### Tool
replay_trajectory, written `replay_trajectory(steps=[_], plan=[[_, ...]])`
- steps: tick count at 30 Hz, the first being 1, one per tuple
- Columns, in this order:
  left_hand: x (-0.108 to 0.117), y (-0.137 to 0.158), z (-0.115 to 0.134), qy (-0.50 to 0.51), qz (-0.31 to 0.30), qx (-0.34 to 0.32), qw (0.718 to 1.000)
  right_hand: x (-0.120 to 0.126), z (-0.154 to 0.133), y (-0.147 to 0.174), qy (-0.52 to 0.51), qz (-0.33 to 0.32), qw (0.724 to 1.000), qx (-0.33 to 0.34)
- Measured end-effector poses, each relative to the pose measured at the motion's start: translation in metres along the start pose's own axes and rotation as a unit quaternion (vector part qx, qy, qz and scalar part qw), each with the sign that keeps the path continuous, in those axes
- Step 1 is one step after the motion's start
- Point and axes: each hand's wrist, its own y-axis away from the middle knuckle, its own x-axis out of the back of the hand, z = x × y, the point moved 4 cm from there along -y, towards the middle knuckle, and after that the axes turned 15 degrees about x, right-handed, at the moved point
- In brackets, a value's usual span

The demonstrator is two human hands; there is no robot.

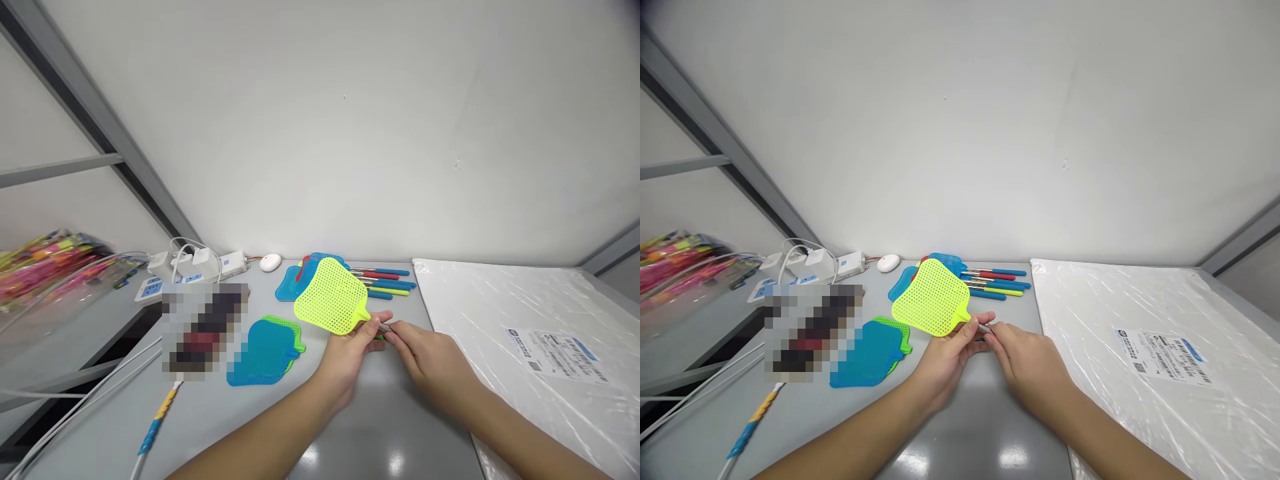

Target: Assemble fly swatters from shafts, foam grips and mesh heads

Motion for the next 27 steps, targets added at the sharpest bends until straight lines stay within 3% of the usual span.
replay_trajectory(steps=[5,13,18,23,27], plan=[[0.0,0.003,0.011,-0.002,-0.006,-0.025,1.0,0.007,-0.003,-0.002,-0.082,-0.003,0.996,-0.022],[0.003,0.006,0.029,-0.024,0.013,-0.081,0.996,0.025,-0.004,-0.004,-0.25,-0.045,0.966,-0.038],[0.026,0.001,0.061,0.067,0.066,-0.135,0.986,0.033,0.004,-0.003,-0.245,-0.07,0.966,-0.05],[0.064,0.008,0.113,0.17,0.143,-0.257,0.941,0.039,0.003,-0.001,-0.206,-0.073,0.975,-0.027],[0.067,0.011,0.122,0.171,0.147,-0.278,0.934,0.038,0.004,-0.002,-0.159,-0.064,0.985,-0.014]])
